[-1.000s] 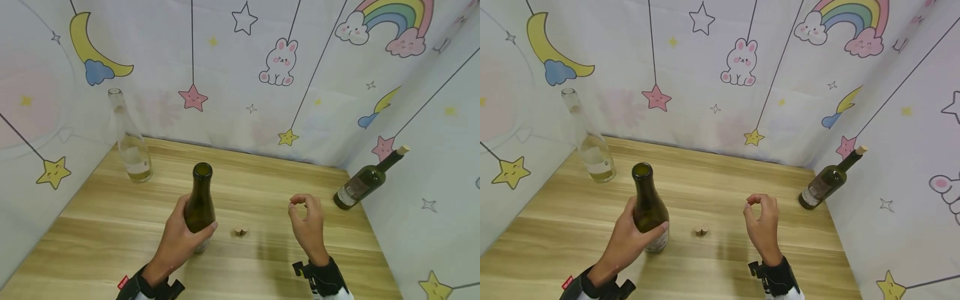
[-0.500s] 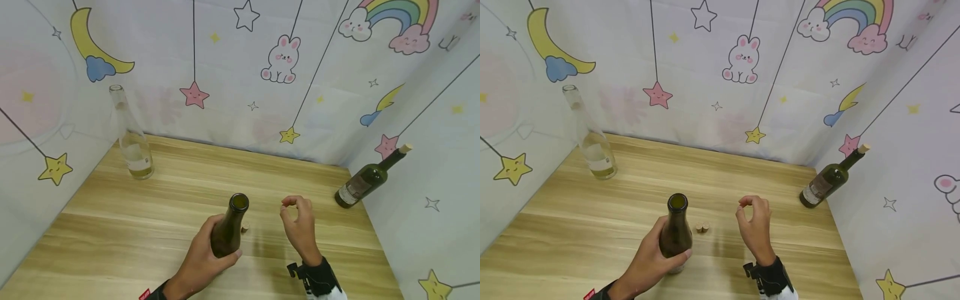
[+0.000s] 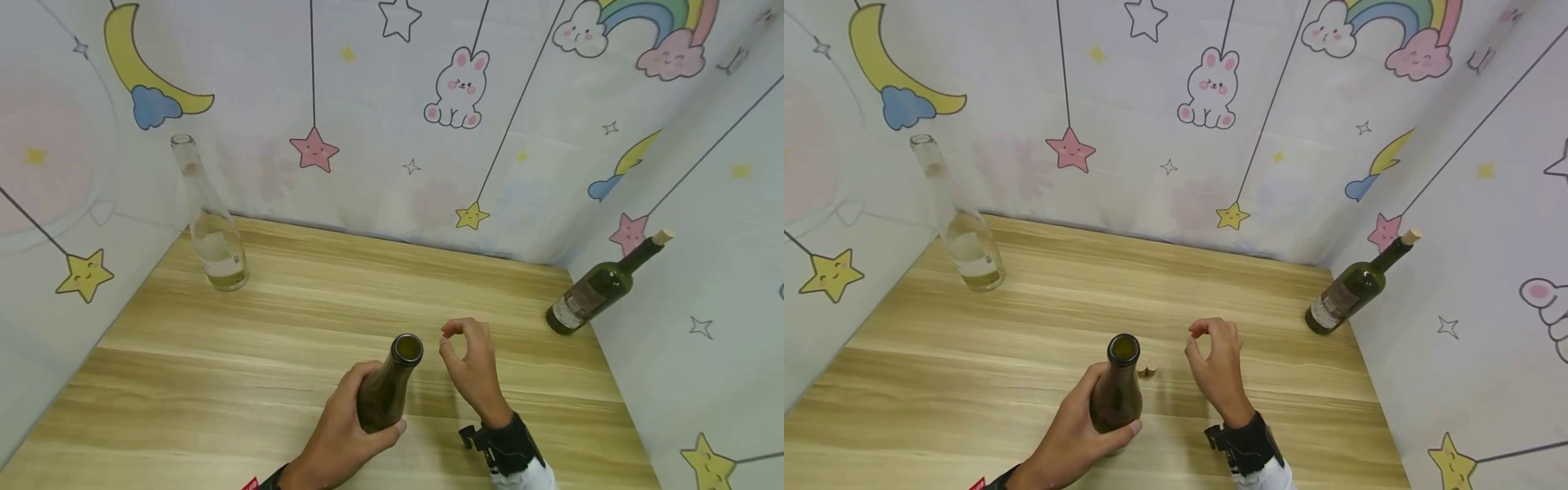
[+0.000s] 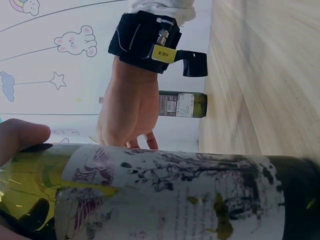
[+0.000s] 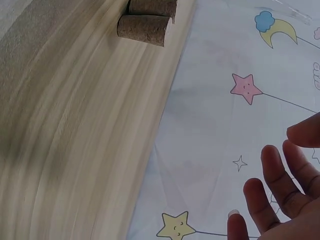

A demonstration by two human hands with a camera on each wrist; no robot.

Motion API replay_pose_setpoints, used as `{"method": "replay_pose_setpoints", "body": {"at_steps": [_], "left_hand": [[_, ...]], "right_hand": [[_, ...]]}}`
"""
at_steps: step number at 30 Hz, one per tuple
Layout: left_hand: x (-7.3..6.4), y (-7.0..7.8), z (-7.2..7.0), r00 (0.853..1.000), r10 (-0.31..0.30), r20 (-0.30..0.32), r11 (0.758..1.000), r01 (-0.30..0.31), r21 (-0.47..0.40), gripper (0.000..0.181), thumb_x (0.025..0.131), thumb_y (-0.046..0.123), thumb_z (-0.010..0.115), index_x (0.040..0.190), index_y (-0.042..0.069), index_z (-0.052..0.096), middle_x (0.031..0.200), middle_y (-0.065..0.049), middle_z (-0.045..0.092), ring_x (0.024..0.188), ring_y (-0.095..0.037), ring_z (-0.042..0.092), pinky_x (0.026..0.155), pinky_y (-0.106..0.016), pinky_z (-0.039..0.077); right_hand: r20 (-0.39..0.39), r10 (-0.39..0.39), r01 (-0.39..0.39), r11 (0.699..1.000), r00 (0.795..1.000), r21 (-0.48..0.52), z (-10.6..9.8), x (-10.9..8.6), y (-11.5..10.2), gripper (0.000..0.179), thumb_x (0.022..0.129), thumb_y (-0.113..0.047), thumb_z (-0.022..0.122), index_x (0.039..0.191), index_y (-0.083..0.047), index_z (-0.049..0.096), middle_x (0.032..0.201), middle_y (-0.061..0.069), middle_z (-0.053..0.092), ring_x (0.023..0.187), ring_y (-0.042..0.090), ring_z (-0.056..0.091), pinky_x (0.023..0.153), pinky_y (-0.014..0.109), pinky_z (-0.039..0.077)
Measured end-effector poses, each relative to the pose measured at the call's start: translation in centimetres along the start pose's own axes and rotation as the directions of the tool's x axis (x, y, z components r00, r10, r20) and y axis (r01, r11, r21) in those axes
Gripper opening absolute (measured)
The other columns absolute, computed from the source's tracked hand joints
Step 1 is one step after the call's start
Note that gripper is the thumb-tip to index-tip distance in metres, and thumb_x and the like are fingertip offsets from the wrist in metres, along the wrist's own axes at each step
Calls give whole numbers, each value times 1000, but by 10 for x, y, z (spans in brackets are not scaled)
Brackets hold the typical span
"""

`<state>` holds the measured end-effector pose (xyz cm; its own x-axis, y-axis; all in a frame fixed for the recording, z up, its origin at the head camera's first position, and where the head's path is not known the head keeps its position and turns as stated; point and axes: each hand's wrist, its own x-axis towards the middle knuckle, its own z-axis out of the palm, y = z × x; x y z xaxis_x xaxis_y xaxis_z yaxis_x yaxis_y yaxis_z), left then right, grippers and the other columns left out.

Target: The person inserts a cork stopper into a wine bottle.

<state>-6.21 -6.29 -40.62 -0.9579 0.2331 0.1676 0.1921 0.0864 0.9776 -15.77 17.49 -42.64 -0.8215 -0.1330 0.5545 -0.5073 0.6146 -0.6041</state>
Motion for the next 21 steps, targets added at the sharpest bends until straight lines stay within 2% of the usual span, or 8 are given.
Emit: {"method": "replay_pose_setpoints", "body": {"at_steps": [5,8,10,14,16,18,21], "left_hand": [[2,-2,-1,999,44,-9,999,-44,24,75,77,19,89,137,29,46,120,5,57,104,-18,57,86,-40,49],[3,-2,-2,998,68,-5,997,-68,39,76,77,20,90,138,29,45,120,5,57,104,-18,58,84,-39,50],[4,-2,-3,995,99,0,993,-99,62,79,77,25,90,140,30,43,125,5,55,107,-18,57,85,-40,50],[5,1,-10,982,189,1,979,-189,77,87,78,30,89,149,28,38,141,3,47,126,-22,48,98,-52,42],[8,3,-18,966,256,-27,967,-256,19,82,83,22,84,151,21,37,146,-1,44,133,-27,42,105,-57,34],[11,4,-28,939,331,-91,939,-337,-68,73,87,9,75,150,10,39,146,-10,44,136,-33,37,110,-57,27],[16,4,-44,895,397,-203,892,-429,-144,54,92,-7,59,143,-5,41,139,-23,45,133,-38,38,113,-51,25]], "right_hand": [[61,-32,32,999,998,6,11,1,3,22,83,3,70,103,-6,65,96,3,63,93,27,50,85,46,34],[159,-50,52,999,986,-10,17,0,7,28,81,0,76,106,-8,65,99,4,62,95,28,50,85,46,35],[253,-54,62,998,966,-24,21,-1,10,35,80,-4,79,111,-10,64,103,2,61,97,27,49,84,48,35],[430,-35,64,996,902,-54,29,-2,15,47,80,-17,84,122,-15,62,113,0,59,104,24,47,82,48,34],[487,-31,77,994,873,-73,33,-3,17,50,80,-25,85,123,-15,62,114,0,59,104,24,47,80,46,35],[527,-37,97,992,849,-86,38,-3,18,51,81,-29,86,124,-14,62,115,2,59,103,25,48,79,45,35],[551,-45,114,989,833,-92,44,-4,20,48,81,-22,85,122,-10,63,116,7,61,103,29,51,77,48,38]]}}
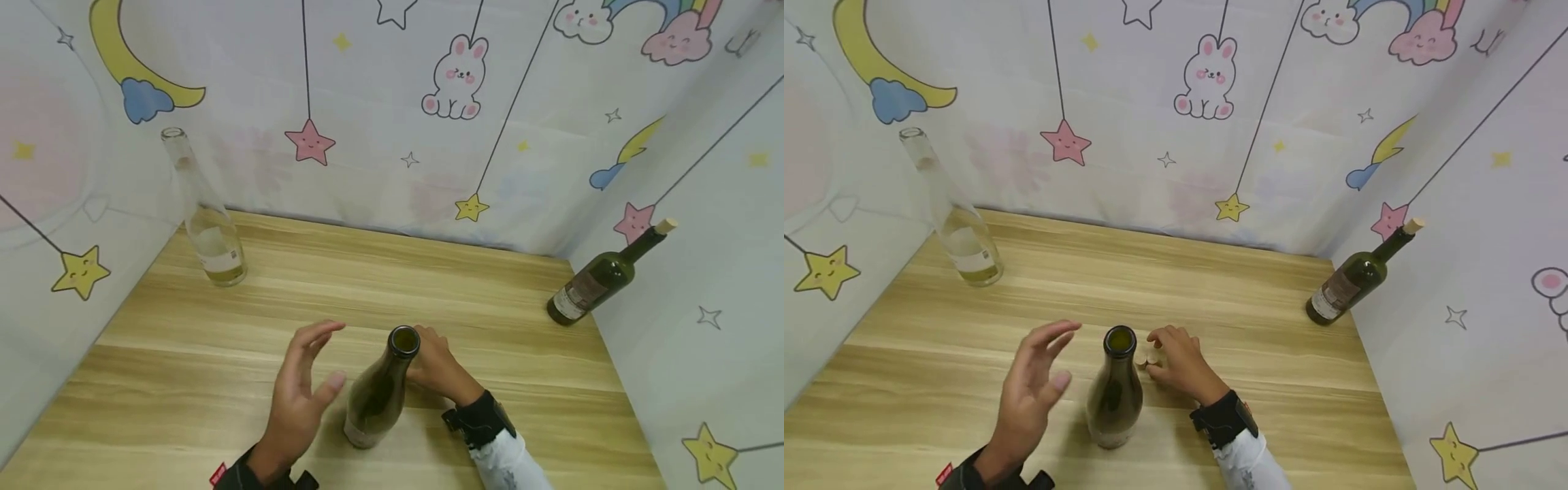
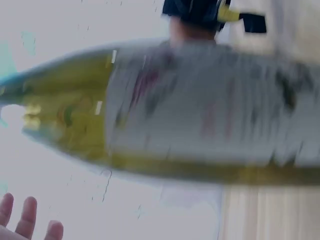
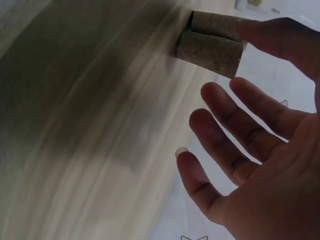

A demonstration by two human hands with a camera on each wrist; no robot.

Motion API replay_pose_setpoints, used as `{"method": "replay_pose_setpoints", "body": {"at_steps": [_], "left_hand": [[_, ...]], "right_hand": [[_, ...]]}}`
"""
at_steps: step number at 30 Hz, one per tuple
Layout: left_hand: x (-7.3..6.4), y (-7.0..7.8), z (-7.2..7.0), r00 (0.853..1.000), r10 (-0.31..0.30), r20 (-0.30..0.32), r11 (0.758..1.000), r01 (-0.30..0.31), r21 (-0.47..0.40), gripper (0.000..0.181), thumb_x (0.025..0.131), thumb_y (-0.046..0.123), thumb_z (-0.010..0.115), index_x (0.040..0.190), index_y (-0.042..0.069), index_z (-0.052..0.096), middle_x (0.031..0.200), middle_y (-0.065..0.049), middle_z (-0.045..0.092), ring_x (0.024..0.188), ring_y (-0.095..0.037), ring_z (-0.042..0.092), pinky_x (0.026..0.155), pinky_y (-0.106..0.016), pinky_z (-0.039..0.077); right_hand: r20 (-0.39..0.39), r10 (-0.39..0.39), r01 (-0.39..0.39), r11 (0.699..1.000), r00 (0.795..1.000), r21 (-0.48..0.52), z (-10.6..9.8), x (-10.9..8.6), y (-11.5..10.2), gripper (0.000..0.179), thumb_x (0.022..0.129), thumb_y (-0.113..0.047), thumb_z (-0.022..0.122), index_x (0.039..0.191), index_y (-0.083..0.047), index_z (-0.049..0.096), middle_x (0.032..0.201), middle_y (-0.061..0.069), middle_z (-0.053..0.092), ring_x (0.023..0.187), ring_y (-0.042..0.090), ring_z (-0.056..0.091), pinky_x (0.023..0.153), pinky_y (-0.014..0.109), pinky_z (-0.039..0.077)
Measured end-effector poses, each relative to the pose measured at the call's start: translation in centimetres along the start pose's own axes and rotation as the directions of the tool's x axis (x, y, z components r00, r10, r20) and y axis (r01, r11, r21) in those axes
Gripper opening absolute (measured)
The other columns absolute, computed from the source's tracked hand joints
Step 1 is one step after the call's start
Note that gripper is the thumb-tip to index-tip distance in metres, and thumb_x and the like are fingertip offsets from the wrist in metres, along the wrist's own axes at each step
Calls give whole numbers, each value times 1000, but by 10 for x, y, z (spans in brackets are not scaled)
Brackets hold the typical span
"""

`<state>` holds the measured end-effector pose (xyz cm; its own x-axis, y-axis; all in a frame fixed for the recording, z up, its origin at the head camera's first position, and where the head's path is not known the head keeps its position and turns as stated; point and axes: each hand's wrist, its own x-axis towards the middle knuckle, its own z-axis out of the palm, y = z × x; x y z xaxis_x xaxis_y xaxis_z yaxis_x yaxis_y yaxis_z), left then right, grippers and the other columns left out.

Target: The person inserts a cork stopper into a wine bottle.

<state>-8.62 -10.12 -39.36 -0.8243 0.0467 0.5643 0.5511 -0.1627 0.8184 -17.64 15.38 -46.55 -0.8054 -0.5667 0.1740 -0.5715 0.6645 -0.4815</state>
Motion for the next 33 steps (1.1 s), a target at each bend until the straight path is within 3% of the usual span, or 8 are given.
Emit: {"method": "replay_pose_setpoints", "body": {"at_steps": [4,10,17,22,25,28,30,33], "left_hand": [[5,1,-15,995,-14,-101,1000,16,14,40,97,-14,48,137,-10,45,134,-25,47,129,-35,41,111,-46,29],[3,-6,-19,990,-54,-128,998,58,26,37,98,-13,50,135,-11,47,132,-25,47,128,-36,42,111,-47,30],[0,-9,-15,989,-85,-123,995,91,44,37,99,-10,50,136,-5,49,133,-20,48,129,-36,41,112,-47,28],[-1,-10,-14,987,-113,-118,991,120,55,37,99,-9,51,136,-3,49,134,-18,48,130,-38,40,112,-47,27],[-2,-10,-13,986,-118,-115,990,126,60,37,99,-9,52,136,-3,49,134,-18,48,130,-36,40,112,-47,28],[-1,-11,-11,987,-114,-109,991,121,60,37,99,-9,52,136,-3,50,133,-17,49,130,-33,41,112,-47,28],[-1,-12,-10,989,-106,-104,992,113,63,37,99,-9,52,136,-2,50,133,-17,49,130,-33,41,112,-47,28],[-2,-13,-7,991,-96,-95,992,103,68,37,100,-9,52,136,-1,51,132,-16,50,129,-33,41,111,-47,29]], "right_hand": [[-11,8,-8,1000,1000,17,4,2,-1,47,78,-6,84,120,-4,64,121,13,62,110,36,54,80,58,42],[-20,15,-15,1000,1000,21,3,0,0,45,78,-3,83,119,-4,65,119,14,64,109,37,56,85,63,44],[-61,-14,14,1000,998,-2,-16,-6,-3,28,84,-6,81,107,-12,66,93,-1,59,83,24,55,72,38,44],[-146,-84,79,996,986,-41,-57,-10,-20,27,82,-6,84,103,-11,68,94,-1,62,84,23,57,72,36,46],[-272,-144,142,990,951,-27,-99,-9,-44,25,85,-5,81,107,-8,71,98,1,65,88,22,60,75,38,50],[-436,-203,250,967,877,54,-139,-9,-77,23,90,-7,76,112,-3,72,103,6,67,93,21,62,82,34,51],[-528,-233,367,916,817,163,-159,-10,-102,25,93,-8,72,115,4,70,106,13,66,96,23,62,85,31,51],[-606,-301,556,780,736,287,-174,-7,-135,28,96,-8,69,114,14,67,107,23,64,98,27,61,86,30,52]]}}
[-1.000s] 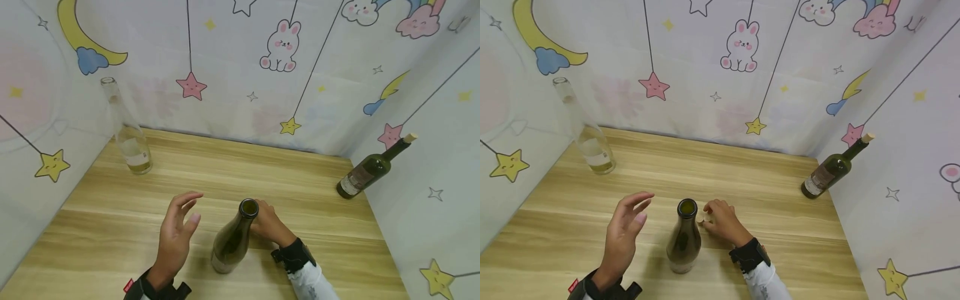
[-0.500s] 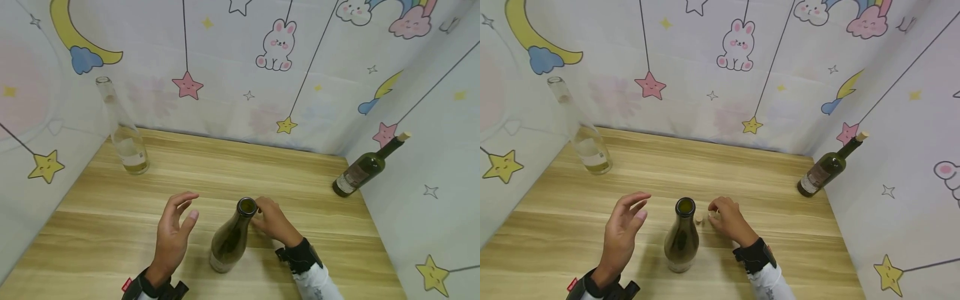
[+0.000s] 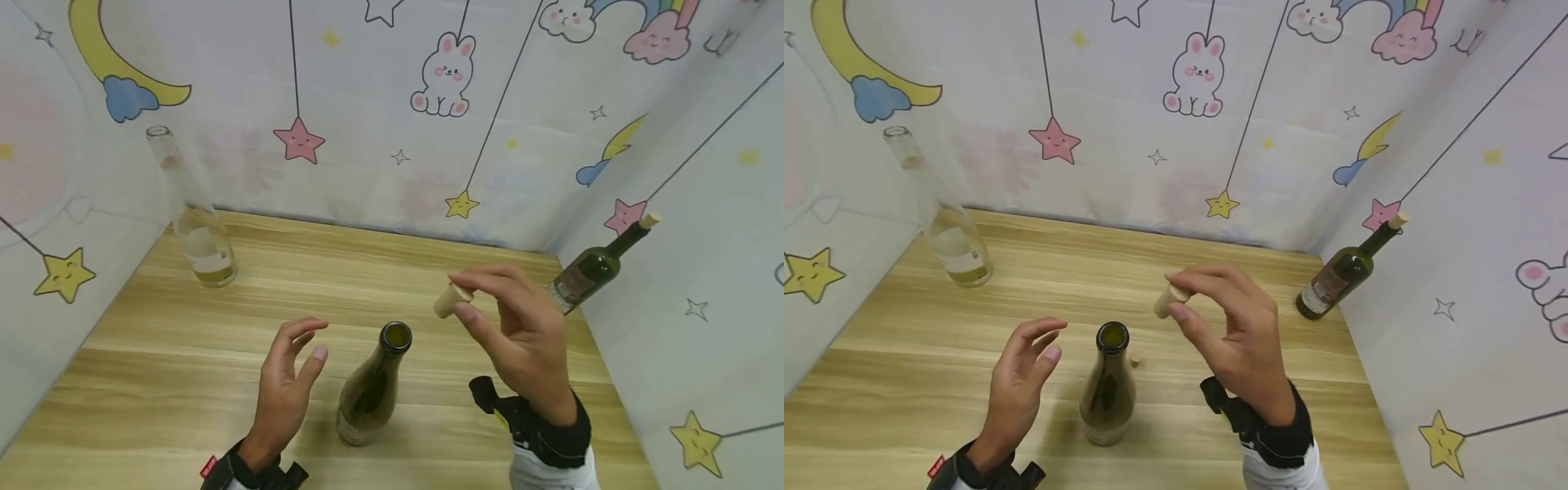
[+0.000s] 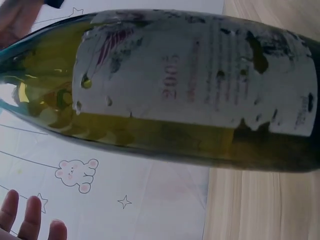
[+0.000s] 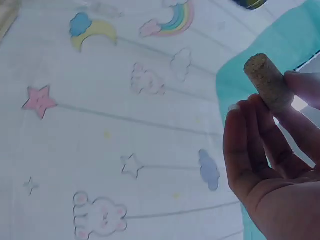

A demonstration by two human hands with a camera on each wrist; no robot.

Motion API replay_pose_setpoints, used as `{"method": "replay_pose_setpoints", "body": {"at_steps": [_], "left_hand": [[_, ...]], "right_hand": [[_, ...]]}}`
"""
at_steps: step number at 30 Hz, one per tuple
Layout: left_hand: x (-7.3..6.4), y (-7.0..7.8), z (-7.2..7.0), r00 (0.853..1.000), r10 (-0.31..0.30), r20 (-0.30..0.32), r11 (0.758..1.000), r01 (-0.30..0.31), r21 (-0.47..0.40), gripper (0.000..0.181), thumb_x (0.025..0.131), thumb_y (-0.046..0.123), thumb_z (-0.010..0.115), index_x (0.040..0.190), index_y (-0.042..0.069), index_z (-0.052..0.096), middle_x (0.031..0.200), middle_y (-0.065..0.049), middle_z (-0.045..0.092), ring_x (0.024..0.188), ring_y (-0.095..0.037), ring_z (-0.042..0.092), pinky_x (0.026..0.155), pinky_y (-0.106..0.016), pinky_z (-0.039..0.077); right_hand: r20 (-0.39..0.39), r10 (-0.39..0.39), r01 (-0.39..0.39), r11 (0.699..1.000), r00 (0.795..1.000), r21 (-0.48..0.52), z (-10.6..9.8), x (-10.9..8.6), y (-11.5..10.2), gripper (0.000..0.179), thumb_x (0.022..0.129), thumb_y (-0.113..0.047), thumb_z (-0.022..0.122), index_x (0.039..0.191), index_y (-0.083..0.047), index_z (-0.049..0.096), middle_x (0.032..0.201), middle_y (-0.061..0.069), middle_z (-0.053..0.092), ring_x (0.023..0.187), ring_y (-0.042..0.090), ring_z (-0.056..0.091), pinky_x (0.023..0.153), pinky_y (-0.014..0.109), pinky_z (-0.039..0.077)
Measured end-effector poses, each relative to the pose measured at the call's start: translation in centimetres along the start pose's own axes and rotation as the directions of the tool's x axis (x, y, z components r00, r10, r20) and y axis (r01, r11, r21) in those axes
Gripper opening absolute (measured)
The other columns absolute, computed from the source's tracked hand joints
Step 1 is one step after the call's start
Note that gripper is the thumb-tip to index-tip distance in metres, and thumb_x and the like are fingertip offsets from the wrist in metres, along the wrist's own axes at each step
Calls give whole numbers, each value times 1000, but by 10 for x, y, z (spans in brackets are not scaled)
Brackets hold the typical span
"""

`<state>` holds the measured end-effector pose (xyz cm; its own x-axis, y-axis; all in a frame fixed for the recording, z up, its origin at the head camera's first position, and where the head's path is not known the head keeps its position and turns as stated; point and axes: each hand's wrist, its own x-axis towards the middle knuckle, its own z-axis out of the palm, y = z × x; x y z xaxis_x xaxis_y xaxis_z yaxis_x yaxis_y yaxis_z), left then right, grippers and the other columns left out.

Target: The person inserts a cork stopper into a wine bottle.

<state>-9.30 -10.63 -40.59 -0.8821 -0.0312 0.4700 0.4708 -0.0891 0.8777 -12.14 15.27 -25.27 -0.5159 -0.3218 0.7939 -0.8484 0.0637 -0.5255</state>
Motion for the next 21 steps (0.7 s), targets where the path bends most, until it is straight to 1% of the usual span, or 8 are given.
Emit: {"method": "replay_pose_setpoints", "body": {"at_steps": [1,3,6,10,13,17,21], "left_hand": [[0,0,1,1000,0,-1,1000,0,0,37,100,-9,52,136,-1,51,132,-16,50,129,-33,41,111,-47,29],[-1,-1,2,1000,-2,2,1000,2,1,37,100,-8,53,135,0,52,131,-17,50,129,-33,42,111,-46,29],[-3,-2,3,1000,-10,10,1000,10,-5,36,99,-8,54,134,0,52,131,-20,50,129,-34,42,112,-45,29],[-4,-3,3,1000,-1,13,1000,1,1,35,98,-9,55,133,-4,52,130,-23,50,128,-35,43,111,-42,30],[-4,-3,3,1000,12,8,1000,-12,9,35,97,-10,55,132,-5,52,129,-20,52,127,-33,44,111,-42,31],[-5,-2,3,1000,16,8,1000,-16,10,34,97,-11,55,131,-4,54,129,-15,53,127,-32,45,111,-41,31],[-5,-1,3,1000,22,14,1000,-22,2,33,97,-11,55,130,-5,54,128,-16,53,126,-32,45,111,-41,31]], "right_hand": [[3,-27,27,997,1000,68,5,5,-6,29,96,-6,69,113,17,65,107,25,63,98,28,60,86,31,53],[26,-68,64,989,997,135,14,13,-16,29,95,-5,69,113,18,63,107,25,63,99,28,61,87,33,53],[73,-94,79,981,993,178,24,20,-22,26,95,-4,69,110,16,61,105,22,63,99,28,61,86,36,54],[110,-105,82,977,988,198,29,23,-24,20,96,-4,68,105,13,61,101,21,63,95,29,60,83,36,54],[127,-105,79,978,986,191,31,22,-23,19,96,-5,68,105,11,63,100,20,63,92,29,60,81,35,54],[139,-107,82,981,985,176,33,20,-21,18,95,-5,68,105,10,63,99,19,63,88,27,60,78,33,54],[141,-111,88,982,984,165,35,20,-20,19,96,-6,68,104,10,63,98,19,63,86,27,60,77,32,53]]}}
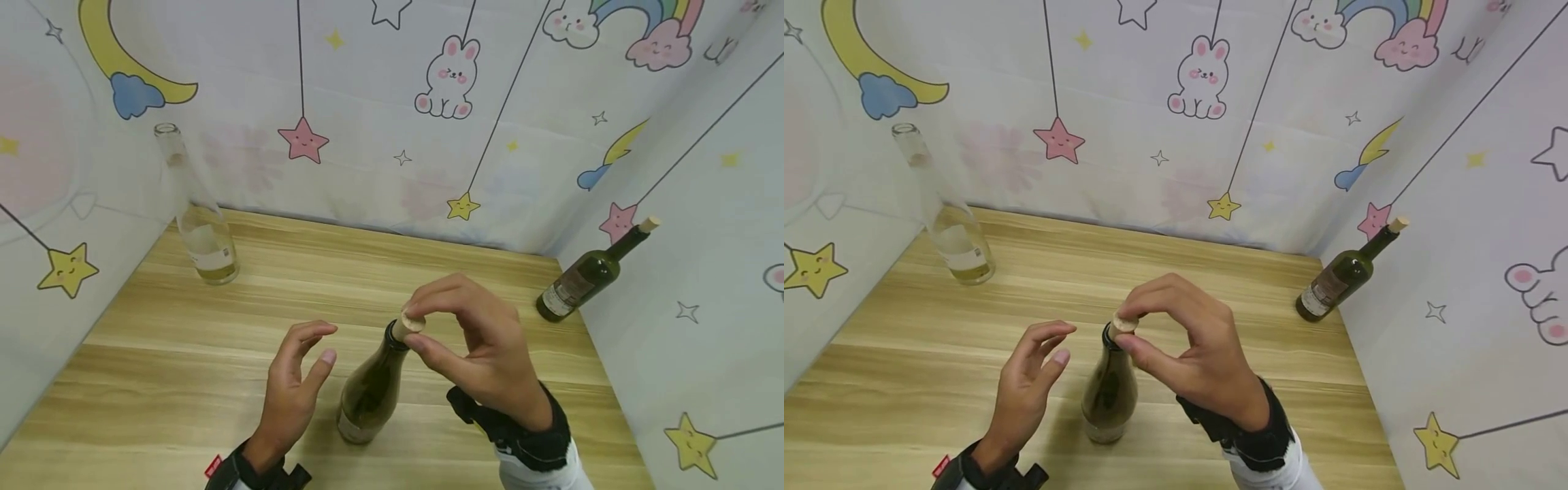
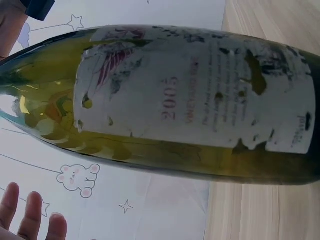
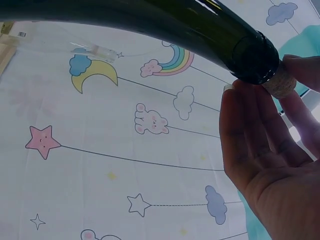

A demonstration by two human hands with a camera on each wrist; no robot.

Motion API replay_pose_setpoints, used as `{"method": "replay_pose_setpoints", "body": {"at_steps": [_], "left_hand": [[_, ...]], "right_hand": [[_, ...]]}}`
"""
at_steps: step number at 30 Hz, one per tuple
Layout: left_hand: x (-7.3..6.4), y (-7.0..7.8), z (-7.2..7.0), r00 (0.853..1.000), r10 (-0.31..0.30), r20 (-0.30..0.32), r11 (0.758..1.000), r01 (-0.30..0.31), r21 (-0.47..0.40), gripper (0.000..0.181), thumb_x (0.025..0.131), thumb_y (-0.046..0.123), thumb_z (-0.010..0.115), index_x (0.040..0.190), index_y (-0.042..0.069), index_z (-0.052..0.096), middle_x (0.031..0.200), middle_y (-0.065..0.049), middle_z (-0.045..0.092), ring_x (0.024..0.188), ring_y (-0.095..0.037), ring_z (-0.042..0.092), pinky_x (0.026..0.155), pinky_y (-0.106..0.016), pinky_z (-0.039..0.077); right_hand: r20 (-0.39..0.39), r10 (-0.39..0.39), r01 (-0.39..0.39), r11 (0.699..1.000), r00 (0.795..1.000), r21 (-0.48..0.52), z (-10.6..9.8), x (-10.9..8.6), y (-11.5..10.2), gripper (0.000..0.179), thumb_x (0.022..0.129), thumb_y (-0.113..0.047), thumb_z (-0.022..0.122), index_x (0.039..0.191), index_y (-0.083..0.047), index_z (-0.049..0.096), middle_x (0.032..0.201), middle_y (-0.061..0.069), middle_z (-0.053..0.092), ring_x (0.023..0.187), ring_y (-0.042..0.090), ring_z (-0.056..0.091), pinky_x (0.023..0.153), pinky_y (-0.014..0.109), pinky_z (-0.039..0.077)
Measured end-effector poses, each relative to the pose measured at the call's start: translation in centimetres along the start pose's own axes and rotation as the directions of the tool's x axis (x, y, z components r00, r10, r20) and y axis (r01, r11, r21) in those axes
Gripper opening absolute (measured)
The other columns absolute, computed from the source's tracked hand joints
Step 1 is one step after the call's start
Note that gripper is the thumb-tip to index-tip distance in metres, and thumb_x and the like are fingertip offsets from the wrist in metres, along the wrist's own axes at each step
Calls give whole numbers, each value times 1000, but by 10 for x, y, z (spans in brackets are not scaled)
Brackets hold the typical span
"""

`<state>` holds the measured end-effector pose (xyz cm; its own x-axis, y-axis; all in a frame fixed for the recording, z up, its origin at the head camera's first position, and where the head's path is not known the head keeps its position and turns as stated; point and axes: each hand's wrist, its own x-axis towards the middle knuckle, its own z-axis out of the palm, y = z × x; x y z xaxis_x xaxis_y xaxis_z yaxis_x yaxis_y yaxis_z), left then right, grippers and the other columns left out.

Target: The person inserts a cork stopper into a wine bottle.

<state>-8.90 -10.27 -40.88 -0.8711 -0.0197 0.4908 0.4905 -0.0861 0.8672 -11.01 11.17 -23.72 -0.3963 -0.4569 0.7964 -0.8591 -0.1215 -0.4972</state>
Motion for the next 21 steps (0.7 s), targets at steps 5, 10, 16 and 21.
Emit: {"method": "replay_pose_setpoints", "body": {"at_steps": [5,10,16,21], "left_hand": [[1,2,4,999,30,20,999,-29,-19,34,97,-12,54,130,-5,54,128,-18,52,124,-32,47,110,-41,33],[4,4,11,989,112,102,992,-105,-74,36,97,-13,49,132,-3,53,128,-21,51,122,-35,48,106,-42,39],[10,8,19,933,142,330,990,-132,-52,53,96,10,56,148,7,41,144,-13,48,131,-34,45,106,-48,39],[15,8,32,895,135,425,990,-140,-19,80,88,26,77,154,10,34,148,-9,47,131,-31,48,106,-44,40]], "right_hand": [[9,4,-4,1000,1000,-11,2,-2,1,18,96,-6,68,104,9,63,98,18,62,86,26,59,77,32,53],[9,74,-74,995,997,60,5,-8,5,32,99,-13,66,112,13,52,104,19,59,92,28,59,81,36,53],[93,303,-307,807,949,505,22,-15,22,43,110,-35,33,131,0,45,117,17,60,102,33,60,88,51,50],[218,420,-454,618,881,642,36,-15,30,57,105,-48,28,105,-3,62,89,12,68,80,26,66,78,47,54]]}}
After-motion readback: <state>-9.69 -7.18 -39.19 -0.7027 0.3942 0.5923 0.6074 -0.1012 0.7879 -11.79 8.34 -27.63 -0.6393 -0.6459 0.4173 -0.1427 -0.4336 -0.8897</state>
